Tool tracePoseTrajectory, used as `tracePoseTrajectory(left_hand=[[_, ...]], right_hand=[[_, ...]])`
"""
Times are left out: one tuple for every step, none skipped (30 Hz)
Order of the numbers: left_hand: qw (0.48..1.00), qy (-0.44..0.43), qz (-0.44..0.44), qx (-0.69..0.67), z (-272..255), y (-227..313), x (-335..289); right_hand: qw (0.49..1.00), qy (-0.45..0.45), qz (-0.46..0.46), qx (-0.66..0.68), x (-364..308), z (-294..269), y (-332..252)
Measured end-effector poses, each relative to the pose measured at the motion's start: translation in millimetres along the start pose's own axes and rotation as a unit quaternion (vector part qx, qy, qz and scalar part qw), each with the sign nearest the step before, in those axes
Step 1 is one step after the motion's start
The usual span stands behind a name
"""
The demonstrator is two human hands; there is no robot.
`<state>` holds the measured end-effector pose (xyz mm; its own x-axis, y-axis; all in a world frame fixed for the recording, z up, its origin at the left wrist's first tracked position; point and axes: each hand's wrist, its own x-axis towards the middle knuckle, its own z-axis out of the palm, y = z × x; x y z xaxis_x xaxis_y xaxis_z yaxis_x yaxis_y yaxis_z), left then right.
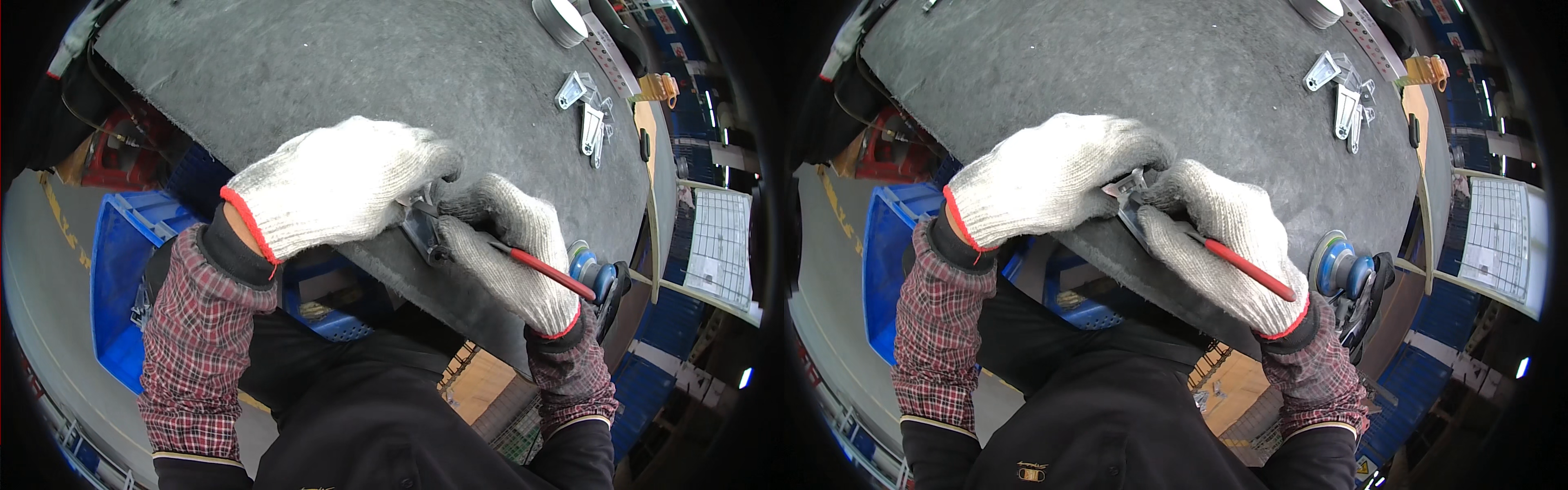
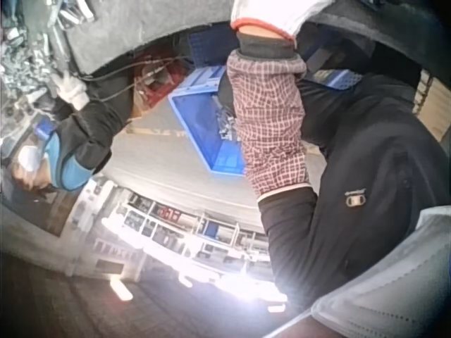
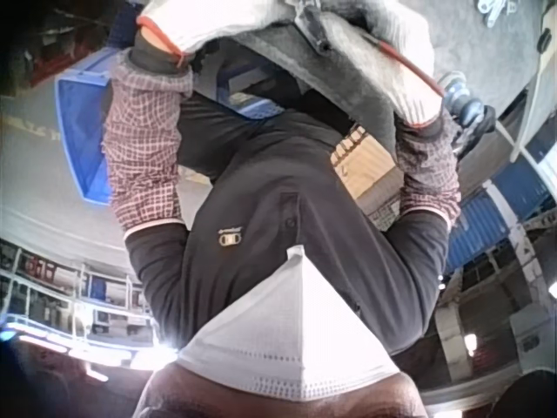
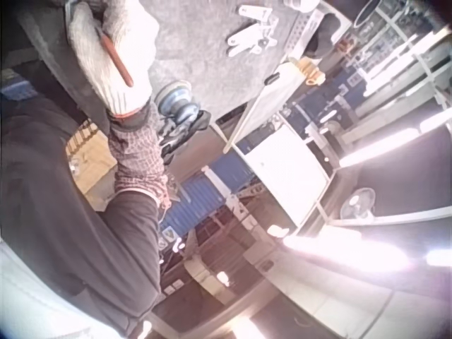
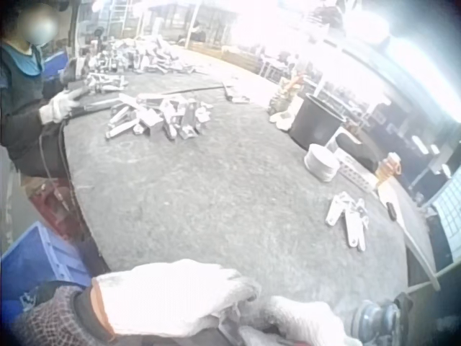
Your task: Sanding and grinding small metal parts using a pneumatic sander.
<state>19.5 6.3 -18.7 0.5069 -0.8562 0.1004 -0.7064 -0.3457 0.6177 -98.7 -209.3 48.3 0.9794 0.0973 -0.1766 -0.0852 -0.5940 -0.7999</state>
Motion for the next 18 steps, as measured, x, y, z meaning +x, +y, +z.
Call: tracePoseTrajectory(left_hand=[[0.999, 0.024, 0.017, 0.013, 3.2, -2.1, -2.1], [0.998, 0.049, 0.033, 0.026, 5.6, -3.0, -2.9], [0.998, 0.048, 0.032, 0.026, 6.5, -2.8, -4.1], [0.998, 0.055, 0.029, 0.03, 7.3, -2.4, -5.0], [0.997, 0.061, 0.025, 0.035, 7.8, -2.2, -5.9], [0.997, 0.061, 0.028, 0.033, 7.9, -2.7, -4.1], [0.998, 0.05, 0.032, 0.025, 7.4, -3.8, -1.6], [0.998, 0.039, 0.035, 0.017, 7.1, -4.0, -0.1], [0.998, 0.04, 0.034, 0.018, 6.5, -3.3, -0.5], [0.998, 0.044, 0.031, 0.024, 6.1, -2.0, -1.6], [0.998, 0.049, 0.028, 0.03, 5.7, -1.4, -2.4], [0.998, 0.049, 0.029, 0.03, 6.6, -1.9, -2.5], [0.998, 0.051, 0.029, 0.03, 8.4, -3.2, -2.8], [0.998, 0.054, 0.029, 0.029, 9.5, -3.9, -3.1], [0.998, 0.053, 0.029, 0.03, 9.3, -3.6, -3.0], [0.998, 0.054, 0.027, 0.03, 9.1, -2.9, -3.3], [0.998, 0.054, 0.024, 0.03, 8.7, -2.5, -3.6], [0.998, 0.053, 0.025, 0.03, 7.5, -0.9, -3.2]], right_hand=[[1.0, 0.011, -0.025, -0.006, 0.9, 1.8, 0.3], [0.998, 0.022, -0.049, -0.012, 1.1, 2.4, 0.5], [0.999, 0.021, -0.049, -0.011, 0.1, 1.8, -0.2], [0.999, 0.006, -0.034, -0.023, -1.9, 0.1, -2.2], [0.999, -0.009, -0.019, -0.036, -2.9, -0.9, -3.8], [0.999, -0.007, -0.017, -0.038, -3.1, -0.4, -6.0], [1.0, 0.0, -0.014, -0.028, -2.5, 1.3, -8.5], [1.0, 0.007, -0.011, -0.017, -2.8, 2.2, -9.9], [1.0, 0.007, -0.012, -0.017, -3.4, 0.9, -9.0], [1.0, -0.008, -0.003, -0.027, -5.0, -1.2, -7.6], [0.999, -0.023, 0.005, -0.037, -5.6, -2.2, -6.6], [0.999, -0.022, 0.006, -0.038, -5.2, -1.8, -9.1], [0.999, -0.016, 0.006, -0.045, -3.8, -0.9, -13.3], [0.999, -0.009, 0.006, -0.052, -3.2, 0.1, -15.8], [0.999, -0.009, 0.006, -0.052, -3.9, 1.5, -13.7], [0.999, 0.001, 0.008, -0.036, -5.6, 4.1, -9.7], [1.0, 0.012, 0.011, -0.021, -6.4, 6.2, -6.2], [1.0, 0.012, 0.012, -0.021, -6.8, 6.4, -5.0]])
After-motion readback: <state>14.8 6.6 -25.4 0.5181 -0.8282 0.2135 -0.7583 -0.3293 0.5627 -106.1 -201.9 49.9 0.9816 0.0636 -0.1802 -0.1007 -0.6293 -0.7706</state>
